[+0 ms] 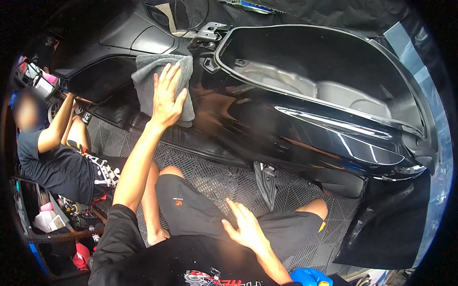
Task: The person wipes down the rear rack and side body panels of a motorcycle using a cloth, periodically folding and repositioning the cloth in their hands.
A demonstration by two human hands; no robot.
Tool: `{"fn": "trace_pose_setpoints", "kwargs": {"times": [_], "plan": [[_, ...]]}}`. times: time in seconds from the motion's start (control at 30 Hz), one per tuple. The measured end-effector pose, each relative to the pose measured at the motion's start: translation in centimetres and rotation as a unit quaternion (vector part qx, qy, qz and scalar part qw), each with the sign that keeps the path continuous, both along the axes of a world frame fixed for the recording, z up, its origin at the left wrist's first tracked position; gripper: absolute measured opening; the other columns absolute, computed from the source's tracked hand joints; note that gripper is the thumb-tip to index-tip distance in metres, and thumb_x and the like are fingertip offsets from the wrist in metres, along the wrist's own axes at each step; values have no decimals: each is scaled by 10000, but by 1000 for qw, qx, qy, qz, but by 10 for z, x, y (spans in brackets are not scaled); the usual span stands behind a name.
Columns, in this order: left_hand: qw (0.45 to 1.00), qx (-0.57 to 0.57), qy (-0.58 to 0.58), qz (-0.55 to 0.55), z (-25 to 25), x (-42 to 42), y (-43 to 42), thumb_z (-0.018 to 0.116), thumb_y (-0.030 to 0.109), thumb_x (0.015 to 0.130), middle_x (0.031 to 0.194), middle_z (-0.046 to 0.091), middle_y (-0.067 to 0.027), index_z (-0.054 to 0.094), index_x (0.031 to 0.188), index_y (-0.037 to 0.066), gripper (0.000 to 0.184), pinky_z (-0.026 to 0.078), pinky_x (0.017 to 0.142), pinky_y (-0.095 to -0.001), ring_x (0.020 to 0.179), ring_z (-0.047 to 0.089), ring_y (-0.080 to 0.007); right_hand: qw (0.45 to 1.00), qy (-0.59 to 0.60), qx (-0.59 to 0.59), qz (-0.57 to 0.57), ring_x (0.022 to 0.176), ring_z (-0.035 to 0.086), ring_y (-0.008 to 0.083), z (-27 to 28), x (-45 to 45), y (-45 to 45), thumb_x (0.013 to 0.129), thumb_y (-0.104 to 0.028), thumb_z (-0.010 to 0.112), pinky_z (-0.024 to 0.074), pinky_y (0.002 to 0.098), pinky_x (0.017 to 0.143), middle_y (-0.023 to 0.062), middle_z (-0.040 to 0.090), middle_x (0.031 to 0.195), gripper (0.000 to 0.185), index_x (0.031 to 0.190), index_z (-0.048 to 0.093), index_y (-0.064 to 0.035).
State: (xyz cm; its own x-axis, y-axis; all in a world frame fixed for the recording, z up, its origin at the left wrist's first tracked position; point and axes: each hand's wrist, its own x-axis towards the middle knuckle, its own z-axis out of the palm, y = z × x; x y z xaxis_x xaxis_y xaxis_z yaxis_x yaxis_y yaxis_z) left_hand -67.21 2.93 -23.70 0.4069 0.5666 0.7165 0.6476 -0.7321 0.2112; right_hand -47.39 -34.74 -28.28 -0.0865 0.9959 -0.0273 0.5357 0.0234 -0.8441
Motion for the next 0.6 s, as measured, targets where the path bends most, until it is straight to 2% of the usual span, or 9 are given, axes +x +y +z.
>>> {"fn": "trace_pose_setpoints", "kwargs": {"times": [0.03, 0.07, 0.13, 0.2, 0.27, 0.4, 0.5, 0.57, 0.6], "plan": [[999, 22, 32, -2, 3, -9, 5, 667, 220, 914, 1571, 479, -116, 513, 1478, 60, 606, 203, 1249, -566, 1509, 356, -358, 1000, -9, 5, 0, 1140, 628, 389, 1, 2, 0, 874, -172, 737, 505, 433, 992, 246, 626, 1248, 654, 1441, 500, 55], [997, 29, 18, -70, 7, -22, 24, 711, 240, 874, 1542, 509, -114, 577, 1405, 46, 581, 327, 1213, -508, 1476, 399, -376, 1000, -19, 9, 0, 1131, 631, 388, 3, 5, -2, 873, -169, 738, 507, 431, 988, 246, 629, 1238, 655, 1439, 500, 57], [995, 54, 58, -62, 30, -35, 43, 715, 241, 866, 1500, 552, -118, 610, 1363, 34, 549, 392, 1177, -458, 1449, 438, -377, 1000, -10, 8, -21, 1113, 637, 390, 6, 15, -3, 870, -160, 741, 512, 426, 977, 244, 633, 1218, 654, 1439, 500, 55], [994, 77, 55, -52, 40, -36, 54, 662, 290, 912, 1456, 593, -106, 639, 1332, 39, 490, 352, 1171, -496, 1424, 469, -351, 998, -13, 35, -45, 1090, 645, 388, 3, 24, -9, 863, -140, 744, 518, 415, 964, 235, 641, 1185, 657, 1441, 500, 53], [996, 89, 28, 2, 27, -22, 47, 584, 378, 966, 1444, 598, -132, 611, 1375, 25, 540, 337, 1169, -497, 1424, 469, -364, 998, -7, 11, -65, 1093, 648, 379, -1, 32, -14, 862, -135, 742, 519, 411, 965, 228, 643, 1174, 657, 1444, 499, 50], [992, 100, -69, -14, -9, 33, -6, 583, 478, 955, 1496, 537, -180, 585, 1401, -5, 658, 317, 1168, -514, 1428, 449, -394, 998, 2, 7, -61, 1098, 657, 363, -7, 36, -15, 858, -130, 743, 524, 404, 970, 224, 646, 1164, 665, 1452, 498, 41], [986, 108, -105, -73, -28, 61, -29, 604, 469, 964, 1546, 472, -207, 510, 1488, 39, 684, 317, 1174, -544, 1441, 417, -450, 999, -3, 14, -40, 1092, 657, 373, -4, 33, -11, 860, -132, 742, 527, 399, 965, 226, 645, 1176, 664, 1455, 498, 34], [979, 131, -95, -127, -33, 49, -15, 634, 443, 960, 1573, 441, -197, 462, 1531, 73, 702, 345, 1169, -554, 1441, 417, -462, 1000, -2, 13, -26, 1093, 655, 377, -1, 30, -8, 863, -132, 739, 526, 403, 966, 227, 644, 1182, 660, 1454, 499, 33], [974, 138, -83, -161, -32, 33, 1, 650, 459, 943, 1560, 460, -190, 484, 1507, 53, 715, 353, 1173, -543, 1438, 426, -452, 1000, -4, 11, -22, 1093, 654, 379, 2, 30, -7, 864, -133, 738, 524, 405, 966, 228, 644, 1184, 657, 1454, 499, 33]]}}
